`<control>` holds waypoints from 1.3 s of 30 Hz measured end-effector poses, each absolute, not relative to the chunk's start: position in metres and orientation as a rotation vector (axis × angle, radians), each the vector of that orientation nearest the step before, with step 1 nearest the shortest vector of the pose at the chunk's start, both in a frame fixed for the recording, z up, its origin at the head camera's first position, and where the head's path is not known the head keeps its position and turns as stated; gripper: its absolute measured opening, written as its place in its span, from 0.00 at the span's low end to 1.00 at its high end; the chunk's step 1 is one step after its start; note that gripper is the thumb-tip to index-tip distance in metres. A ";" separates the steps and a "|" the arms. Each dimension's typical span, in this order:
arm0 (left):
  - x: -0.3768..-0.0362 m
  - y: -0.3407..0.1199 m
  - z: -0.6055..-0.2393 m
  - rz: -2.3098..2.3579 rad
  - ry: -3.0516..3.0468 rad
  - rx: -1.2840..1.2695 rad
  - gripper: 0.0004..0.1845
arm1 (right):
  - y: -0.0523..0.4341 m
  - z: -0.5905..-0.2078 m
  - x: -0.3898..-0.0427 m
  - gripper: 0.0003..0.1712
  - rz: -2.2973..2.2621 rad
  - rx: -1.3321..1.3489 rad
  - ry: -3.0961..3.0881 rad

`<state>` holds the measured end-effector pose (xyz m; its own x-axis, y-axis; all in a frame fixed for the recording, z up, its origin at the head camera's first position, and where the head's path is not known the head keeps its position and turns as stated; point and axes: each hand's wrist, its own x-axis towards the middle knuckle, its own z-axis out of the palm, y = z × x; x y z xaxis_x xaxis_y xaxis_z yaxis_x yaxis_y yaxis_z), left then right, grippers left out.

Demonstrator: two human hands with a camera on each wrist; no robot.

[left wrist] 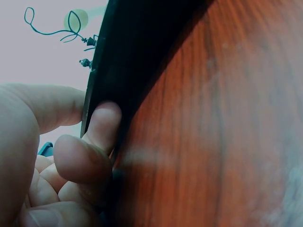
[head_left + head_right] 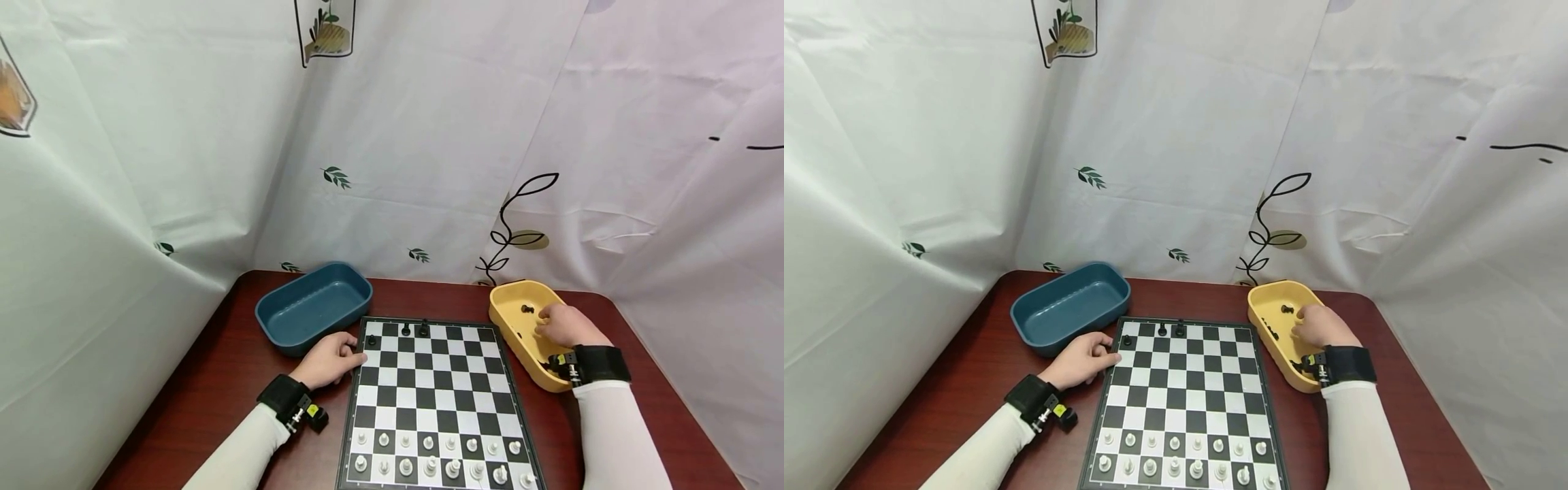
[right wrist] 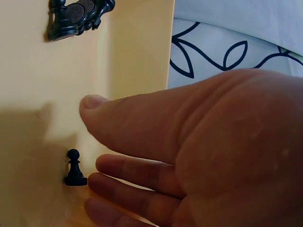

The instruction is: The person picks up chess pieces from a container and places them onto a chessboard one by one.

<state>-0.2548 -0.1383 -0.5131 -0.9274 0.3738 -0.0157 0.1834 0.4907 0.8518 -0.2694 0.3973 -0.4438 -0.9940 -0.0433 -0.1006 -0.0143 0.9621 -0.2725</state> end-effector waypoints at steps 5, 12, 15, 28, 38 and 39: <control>-0.256 -0.137 -0.515 1.422 2.521 0.476 0.25 | 0.398 -0.446 -0.269 0.24 -0.402 -0.065 3.007; -0.256 -0.137 -0.513 1.421 2.525 0.480 0.25 | 0.399 -0.452 -0.267 0.15 -0.477 -0.203 3.024; -0.256 -0.137 -0.512 1.422 2.525 0.477 0.25 | 0.399 -0.454 -0.266 0.21 -0.488 -0.247 3.031; -0.256 -0.137 -0.511 1.423 2.520 0.474 0.25 | 0.394 -0.453 -0.265 0.19 -0.495 -0.283 3.003; -0.255 -0.138 -0.511 1.420 2.519 0.462 0.25 | 0.393 -0.456 -0.267 0.16 -0.496 -0.282 2.978; -0.255 -0.139 -0.510 1.424 2.519 0.462 0.25 | 0.392 -0.455 -0.267 0.15 -0.492 -0.271 2.974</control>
